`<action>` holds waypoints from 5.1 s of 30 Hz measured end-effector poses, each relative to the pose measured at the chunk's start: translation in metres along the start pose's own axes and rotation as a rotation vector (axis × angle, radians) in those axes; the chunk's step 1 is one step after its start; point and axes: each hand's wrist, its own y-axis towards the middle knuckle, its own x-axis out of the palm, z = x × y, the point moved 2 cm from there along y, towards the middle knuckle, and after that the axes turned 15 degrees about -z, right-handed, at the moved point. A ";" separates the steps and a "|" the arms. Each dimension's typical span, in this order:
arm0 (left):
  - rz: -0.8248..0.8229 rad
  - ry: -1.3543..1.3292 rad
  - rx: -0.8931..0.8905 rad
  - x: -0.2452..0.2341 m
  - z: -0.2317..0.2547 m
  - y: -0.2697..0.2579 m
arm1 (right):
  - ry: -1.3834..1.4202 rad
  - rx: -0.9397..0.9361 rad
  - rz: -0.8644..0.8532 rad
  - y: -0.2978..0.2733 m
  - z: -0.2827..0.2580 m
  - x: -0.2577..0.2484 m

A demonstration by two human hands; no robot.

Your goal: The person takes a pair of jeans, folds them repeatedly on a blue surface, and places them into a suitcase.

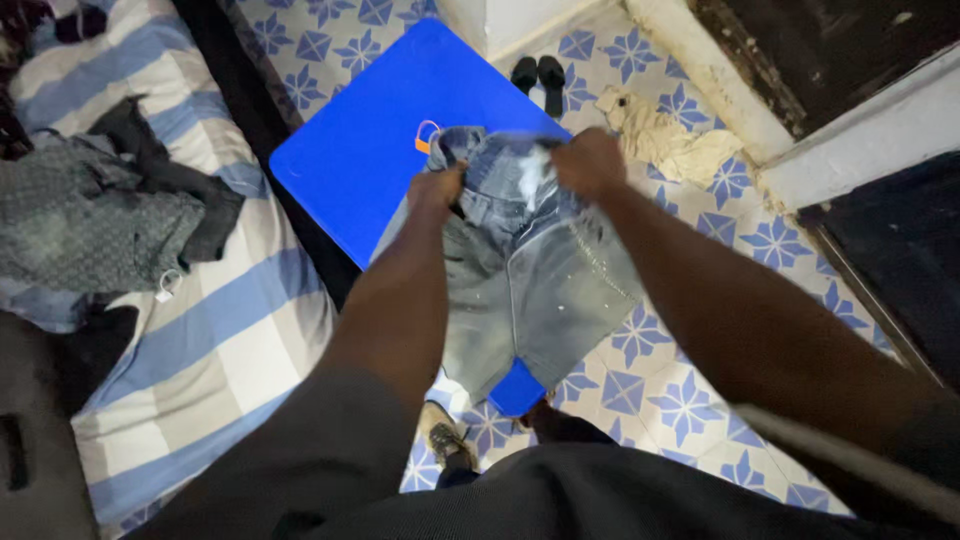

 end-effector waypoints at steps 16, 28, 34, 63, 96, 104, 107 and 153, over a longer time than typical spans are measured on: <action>0.270 0.776 1.187 0.063 0.006 -0.117 | 0.303 -0.157 0.242 -0.039 0.073 -0.015; -0.362 1.025 0.463 -0.037 0.030 -0.067 | 0.124 -0.012 0.415 -0.036 0.092 -0.021; 0.163 0.909 0.644 -0.071 0.057 -0.102 | 0.042 -0.185 0.481 -0.056 0.048 0.000; 0.162 0.212 0.472 0.142 -0.114 -0.172 | -0.951 -0.564 -0.047 -0.056 0.040 0.135; 0.408 0.090 0.580 0.157 -0.089 -0.165 | -0.084 -0.675 0.475 -0.053 0.043 0.077; 0.384 -0.013 0.574 0.159 -0.092 -0.168 | -0.916 -1.107 0.472 -0.063 -0.004 0.075; 0.395 -0.039 0.570 0.160 -0.093 -0.167 | -1.103 -1.011 -0.020 -0.040 -0.008 0.089; 0.396 -0.108 0.580 0.151 -0.095 -0.199 | -1.098 -0.560 0.196 0.014 0.021 0.065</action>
